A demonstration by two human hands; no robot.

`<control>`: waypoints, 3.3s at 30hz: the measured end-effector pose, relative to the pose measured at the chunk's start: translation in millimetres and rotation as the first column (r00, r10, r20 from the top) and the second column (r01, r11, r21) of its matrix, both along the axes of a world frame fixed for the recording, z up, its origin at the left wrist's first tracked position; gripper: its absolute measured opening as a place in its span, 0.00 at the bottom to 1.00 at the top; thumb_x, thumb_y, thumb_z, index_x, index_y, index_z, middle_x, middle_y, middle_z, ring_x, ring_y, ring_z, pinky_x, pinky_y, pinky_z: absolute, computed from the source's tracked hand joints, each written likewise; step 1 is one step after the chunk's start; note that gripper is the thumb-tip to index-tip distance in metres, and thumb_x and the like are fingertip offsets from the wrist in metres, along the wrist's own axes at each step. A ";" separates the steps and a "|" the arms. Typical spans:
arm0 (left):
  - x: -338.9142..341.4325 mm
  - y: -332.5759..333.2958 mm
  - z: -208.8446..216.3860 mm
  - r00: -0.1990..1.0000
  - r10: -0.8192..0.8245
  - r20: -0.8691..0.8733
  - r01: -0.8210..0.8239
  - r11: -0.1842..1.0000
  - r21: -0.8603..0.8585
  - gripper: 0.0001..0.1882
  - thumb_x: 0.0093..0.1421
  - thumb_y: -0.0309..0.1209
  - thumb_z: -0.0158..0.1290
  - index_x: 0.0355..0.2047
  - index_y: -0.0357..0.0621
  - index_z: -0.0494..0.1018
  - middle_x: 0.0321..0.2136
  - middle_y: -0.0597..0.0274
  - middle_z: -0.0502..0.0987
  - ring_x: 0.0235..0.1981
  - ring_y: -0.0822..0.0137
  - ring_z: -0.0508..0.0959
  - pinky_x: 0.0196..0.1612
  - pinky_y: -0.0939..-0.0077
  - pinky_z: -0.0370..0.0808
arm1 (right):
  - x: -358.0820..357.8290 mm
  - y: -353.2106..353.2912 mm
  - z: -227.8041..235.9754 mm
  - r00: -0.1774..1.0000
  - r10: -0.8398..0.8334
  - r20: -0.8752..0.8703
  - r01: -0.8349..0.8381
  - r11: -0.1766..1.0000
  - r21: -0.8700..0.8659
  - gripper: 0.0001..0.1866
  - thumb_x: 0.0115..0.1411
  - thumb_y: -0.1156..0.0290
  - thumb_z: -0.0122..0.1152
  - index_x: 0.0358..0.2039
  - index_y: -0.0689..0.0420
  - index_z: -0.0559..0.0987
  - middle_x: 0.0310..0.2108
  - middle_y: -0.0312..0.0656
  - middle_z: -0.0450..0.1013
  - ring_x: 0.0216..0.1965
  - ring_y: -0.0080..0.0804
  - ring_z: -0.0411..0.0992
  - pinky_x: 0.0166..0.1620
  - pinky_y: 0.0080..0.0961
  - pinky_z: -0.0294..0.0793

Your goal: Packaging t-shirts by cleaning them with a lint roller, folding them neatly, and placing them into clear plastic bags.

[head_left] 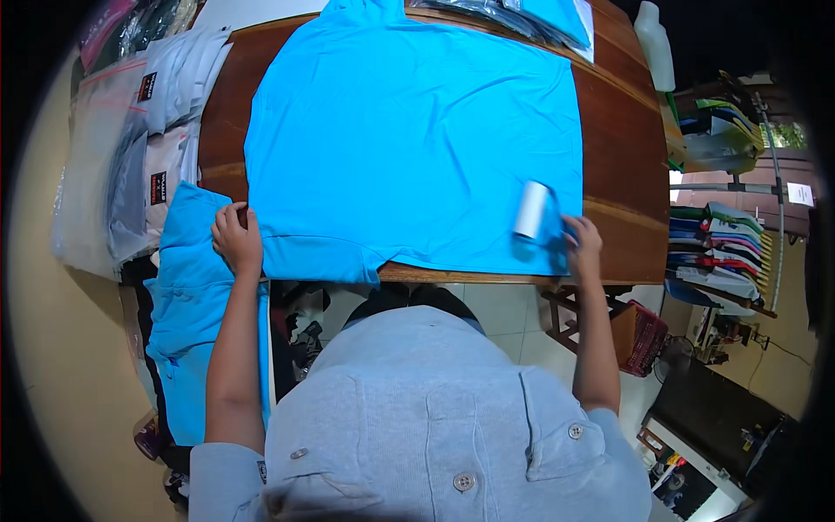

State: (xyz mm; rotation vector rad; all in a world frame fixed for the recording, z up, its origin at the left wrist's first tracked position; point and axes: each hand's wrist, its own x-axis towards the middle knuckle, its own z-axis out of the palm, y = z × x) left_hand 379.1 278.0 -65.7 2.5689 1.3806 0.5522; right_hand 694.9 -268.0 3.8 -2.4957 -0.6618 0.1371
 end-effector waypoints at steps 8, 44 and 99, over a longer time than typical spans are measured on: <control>-38.1 -37.0 6.4 0.977 0.185 0.107 -0.205 0.954 0.220 0.13 0.62 0.38 0.56 0.45 0.50 0.74 0.50 0.61 0.72 0.51 0.51 0.72 0.51 0.53 0.67 | 15.1 -181.7 -25.4 0.896 -0.315 0.313 0.341 0.939 -0.031 0.22 0.60 0.80 0.57 0.54 0.50 0.76 0.49 0.48 0.72 0.53 0.48 0.70 0.57 0.42 0.67; 49.3 -13.9 354.8 0.148 0.180 0.972 0.872 0.439 -0.214 0.19 0.68 0.46 0.48 0.48 0.45 0.74 0.40 0.57 0.77 0.42 0.60 0.77 0.51 0.58 0.74 | 110.3 -86.7 237.8 0.950 0.267 -0.160 0.079 0.289 0.954 0.11 0.73 0.64 0.47 0.50 0.55 0.69 0.35 0.40 0.71 0.28 0.27 0.74 0.32 0.25 0.76; 88.2 -14.4 341.7 0.216 0.309 0.926 0.753 0.551 -0.359 0.20 0.72 0.35 0.44 0.59 0.36 0.65 0.57 0.54 0.70 0.59 0.60 0.70 0.64 0.62 0.64 | 79.9 -39.7 216.7 0.950 -0.311 -0.014 0.175 0.496 0.851 0.19 0.67 0.72 0.55 0.57 0.52 0.64 0.46 0.38 0.65 0.29 0.21 0.70 0.20 0.16 0.67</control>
